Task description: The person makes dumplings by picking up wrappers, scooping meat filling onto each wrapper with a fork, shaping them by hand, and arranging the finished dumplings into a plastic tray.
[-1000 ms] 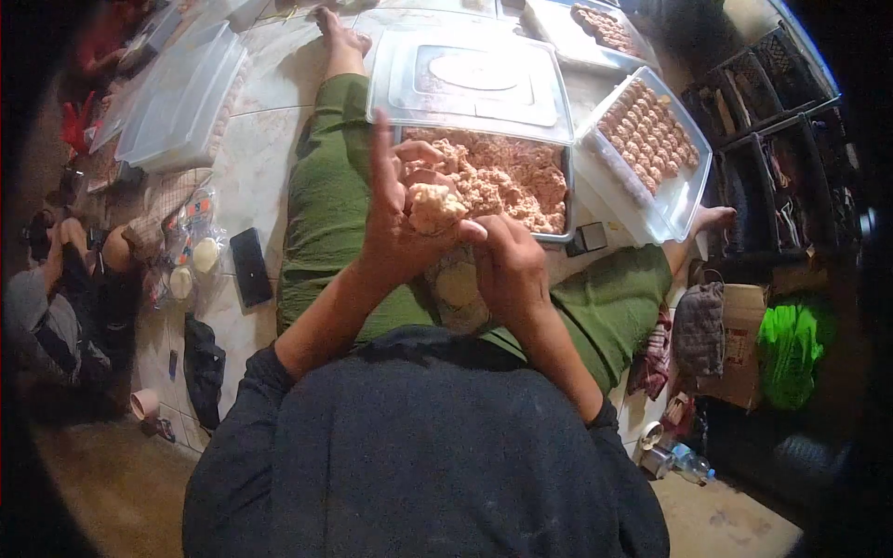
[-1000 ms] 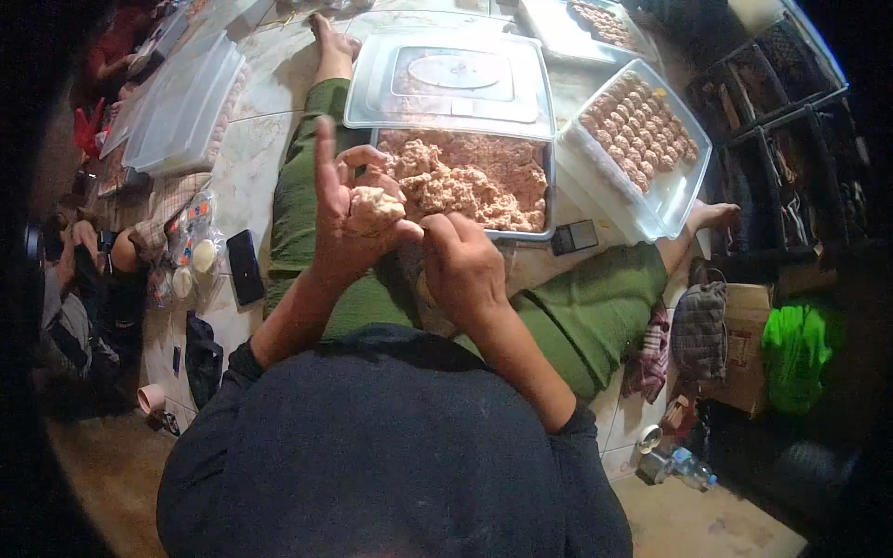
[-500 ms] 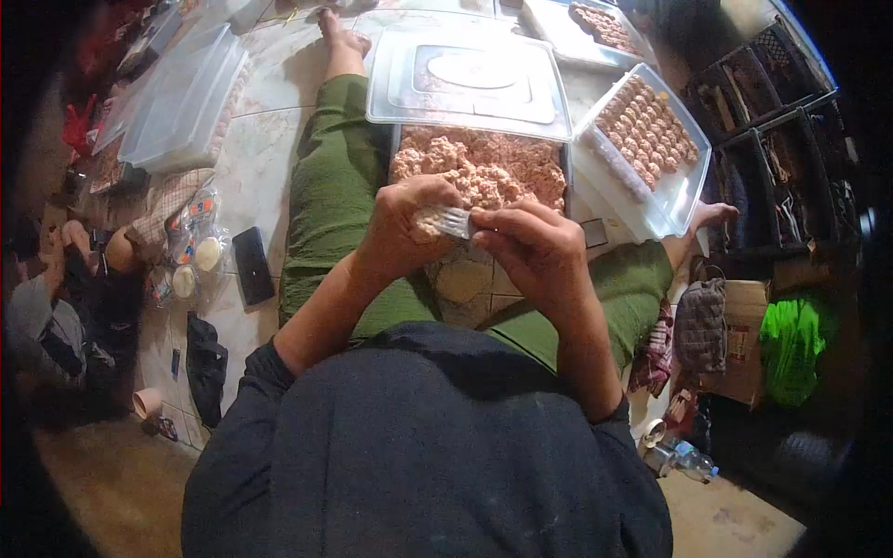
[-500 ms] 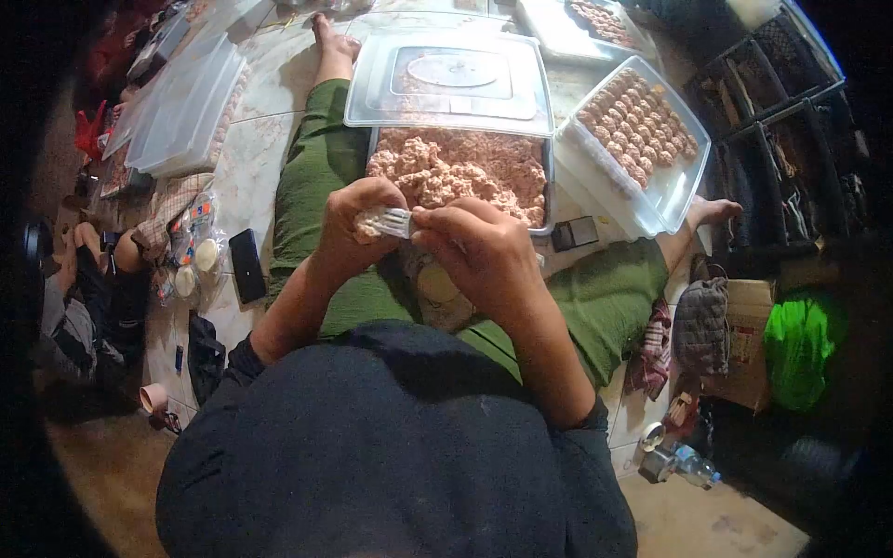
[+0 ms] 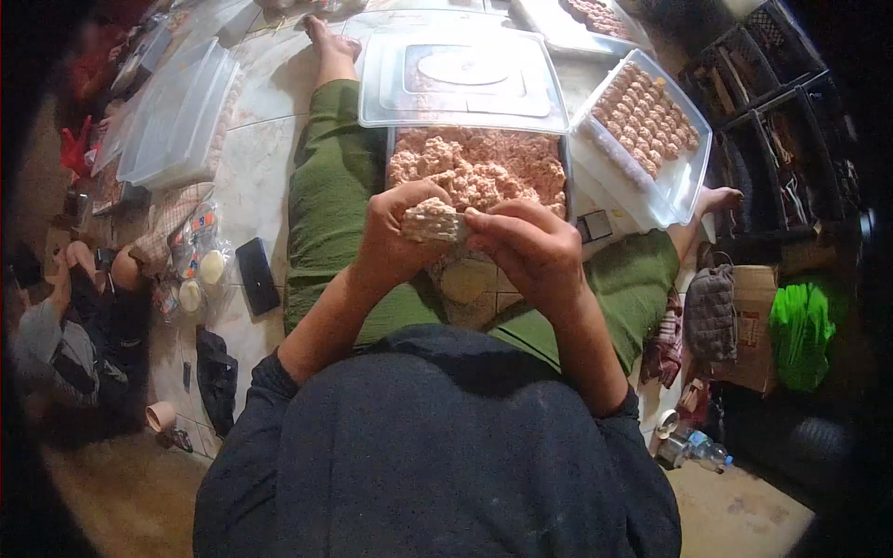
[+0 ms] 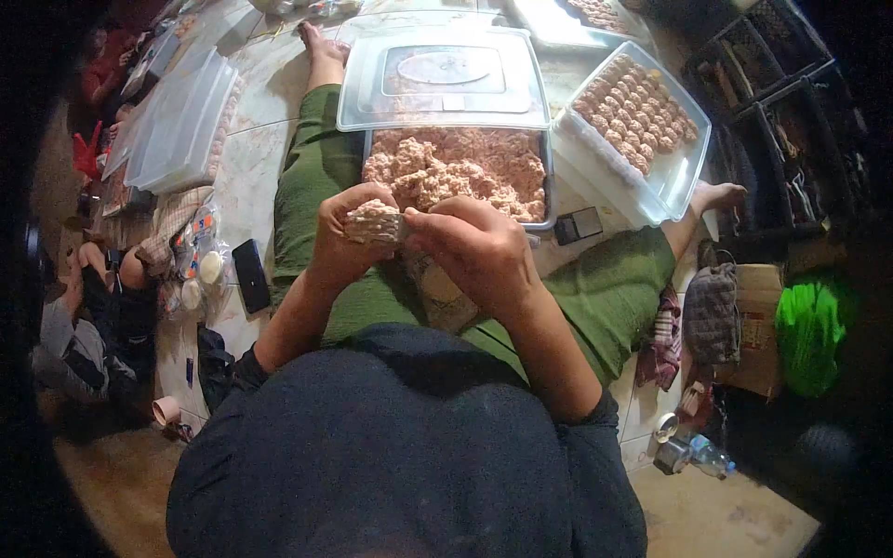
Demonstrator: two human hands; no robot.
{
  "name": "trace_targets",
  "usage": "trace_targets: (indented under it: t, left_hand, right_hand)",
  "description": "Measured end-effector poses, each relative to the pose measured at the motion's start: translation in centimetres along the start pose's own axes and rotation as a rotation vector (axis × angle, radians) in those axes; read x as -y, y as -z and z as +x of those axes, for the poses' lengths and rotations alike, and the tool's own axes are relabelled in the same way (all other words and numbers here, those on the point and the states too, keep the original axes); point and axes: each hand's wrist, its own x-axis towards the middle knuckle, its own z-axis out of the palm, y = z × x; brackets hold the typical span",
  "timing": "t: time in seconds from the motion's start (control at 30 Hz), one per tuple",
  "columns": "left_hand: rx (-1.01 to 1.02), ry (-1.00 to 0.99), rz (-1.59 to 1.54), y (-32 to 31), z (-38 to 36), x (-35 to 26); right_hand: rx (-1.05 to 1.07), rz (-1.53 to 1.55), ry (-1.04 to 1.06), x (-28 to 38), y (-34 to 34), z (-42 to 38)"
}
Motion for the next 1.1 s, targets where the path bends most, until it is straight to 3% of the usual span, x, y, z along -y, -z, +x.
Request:
trace_targets:
  t: [0.07,0.17,0.3,0.43,0.5,0.6,0.7,0.93,1.03,1.1]
  left_hand:
    - [0.023,0.053,0.056,0.3,-0.3,0.7]
    - [-0.009,0.0,0.158,-0.2,0.1,0.1]
    - [0.025,-0.071,0.228,-0.5,0.3,1.2]
    - [-0.009,-0.137,0.167,-0.9,0.0,0.9]
    - [0.072,-0.273,0.453,0.1,0.4,1.5]
    - [0.09,0.004,-0.057,-0.1,0.1,1.6]
    - [0.148,0.197,-0.267,0.0,0.0,0.5]
    - [0.039,0.132,-0.107,0.1,-0.7,0.8]
    - [0.032,-0.046,0.063,0.1,-0.4,1.2]
    - [0.042,-0.09,0.007,0.1,0.0,1.4]
  right_hand:
    - [-0.002,0.081,-0.068,-0.1,0.4,-0.1]
    - [-0.165,0.141,-0.24,-1.0,1.6,-0.5]
    - [-0.171,0.45,-0.551,-2.4,-0.2,-2.6]
    - [-0.075,0.435,-0.507,-2.1,-2.4,-3.9]
    - [-0.094,0.208,-0.309,-1.6,-2.0,-3.3]
    - [-0.157,0.041,-0.046,-1.7,-1.7,-2.9]
    - [-0.083,-0.053,0.104,-0.9,-1.1,-2.1]
    - [-0.058,-0.006,-0.091,-0.1,-0.3,-1.1]
    - [-0.022,0.027,-0.161,-0.4,-0.1,-0.9]
    - [0.004,0.017,-0.188,-0.4,-0.1,-1.1]
